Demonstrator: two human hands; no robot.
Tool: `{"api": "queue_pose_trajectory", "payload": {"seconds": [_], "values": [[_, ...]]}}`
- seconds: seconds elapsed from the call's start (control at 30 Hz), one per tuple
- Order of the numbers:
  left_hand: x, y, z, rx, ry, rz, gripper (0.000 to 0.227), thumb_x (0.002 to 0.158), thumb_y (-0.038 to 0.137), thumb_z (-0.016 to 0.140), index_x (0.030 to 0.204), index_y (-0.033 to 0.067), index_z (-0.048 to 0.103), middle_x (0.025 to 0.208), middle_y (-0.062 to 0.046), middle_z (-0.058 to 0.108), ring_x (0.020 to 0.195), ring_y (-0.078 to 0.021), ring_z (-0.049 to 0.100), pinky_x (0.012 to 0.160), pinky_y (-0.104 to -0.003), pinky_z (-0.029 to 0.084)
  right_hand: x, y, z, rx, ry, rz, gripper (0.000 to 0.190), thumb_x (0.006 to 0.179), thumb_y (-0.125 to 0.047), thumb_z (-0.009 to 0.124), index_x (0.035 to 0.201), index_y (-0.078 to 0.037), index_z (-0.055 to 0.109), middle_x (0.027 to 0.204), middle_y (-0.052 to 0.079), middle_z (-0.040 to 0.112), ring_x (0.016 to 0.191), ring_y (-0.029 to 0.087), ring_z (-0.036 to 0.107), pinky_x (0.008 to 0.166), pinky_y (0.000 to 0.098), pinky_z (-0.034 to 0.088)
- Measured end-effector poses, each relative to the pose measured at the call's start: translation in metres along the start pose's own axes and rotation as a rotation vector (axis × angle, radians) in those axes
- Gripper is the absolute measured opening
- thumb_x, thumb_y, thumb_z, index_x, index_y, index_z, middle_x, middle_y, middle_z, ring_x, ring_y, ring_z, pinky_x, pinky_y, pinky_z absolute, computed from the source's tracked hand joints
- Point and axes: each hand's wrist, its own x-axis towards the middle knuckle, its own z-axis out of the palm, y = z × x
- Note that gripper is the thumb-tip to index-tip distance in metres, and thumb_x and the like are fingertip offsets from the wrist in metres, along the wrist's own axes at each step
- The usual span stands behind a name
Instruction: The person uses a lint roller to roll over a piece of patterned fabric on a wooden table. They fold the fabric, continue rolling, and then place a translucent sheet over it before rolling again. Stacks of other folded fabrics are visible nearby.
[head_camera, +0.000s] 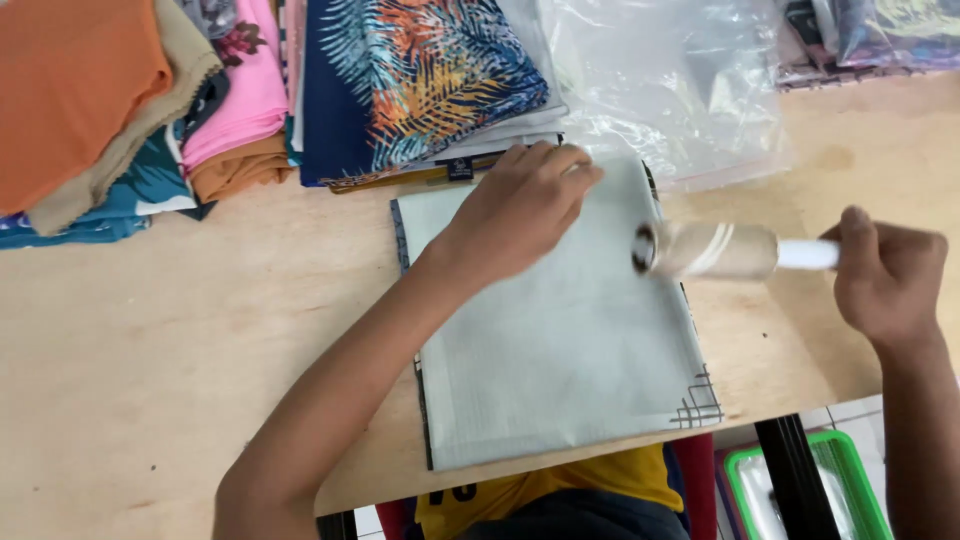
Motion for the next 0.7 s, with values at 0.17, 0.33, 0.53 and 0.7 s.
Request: {"api": "queue_pose_trajectory", "payload": {"seconds": [0.17,0.33,0.53,0.7], "values": [[0.020,-0.044,0.056,-0.242,-0.029,0.037,0.020,0.078,0.013,0.048,0.096,0.0097,0.055,0.087,-0.009,0.047,0.069,-0.0269,0.048,0.061,-0.037,0.037,-0.018,0.004,0.023,0.017,-0.007,-0.145,0.044,0.099,-0.011,0.028,0.069,0.004,0.058,0.045,0.008,0.042,0.042,0.019,0.040,0.043,0.0300,0.025],[0.023,-0.046,0.082,-0.209,0.066,0.070,0.019,0.077,0.024,0.051,0.094,0.0172,0.055,0.083,-0.006,0.043,0.071,-0.0233,0.045,0.061,-0.036,0.036,-0.013,0.002,0.023,-0.149,-0.068,-0.054,0.043,0.100,-0.018,0.028,0.076,-0.003,0.061,0.047,0.007,0.044,0.048,0.022,0.045,0.048,0.0327,0.030],[0.021,-0.046,0.090,-0.129,0.066,0.023,0.017,0.073,0.026,0.053,0.090,0.0222,0.057,0.077,-0.003,0.039,0.071,-0.0207,0.040,0.058,-0.036,0.033,-0.002,-0.042,0.016,0.144,-0.268,0.182,0.041,0.080,-0.011,0.040,0.042,0.002,0.030,0.040,0.007,0.024,0.040,0.016,0.026,0.041,0.0301,0.019],[0.020,-0.042,0.080,-0.078,0.054,-0.002,0.015,0.072,0.025,0.051,0.085,0.0212,0.057,0.081,-0.003,0.038,0.077,-0.0207,0.038,0.065,-0.033,0.031,-0.031,0.108,0.049,-0.340,-0.367,0.215,0.017,0.070,-0.009,0.043,0.067,0.002,0.055,0.073,0.018,0.054,0.075,0.028,0.052,0.066,0.0300,0.038]]}}
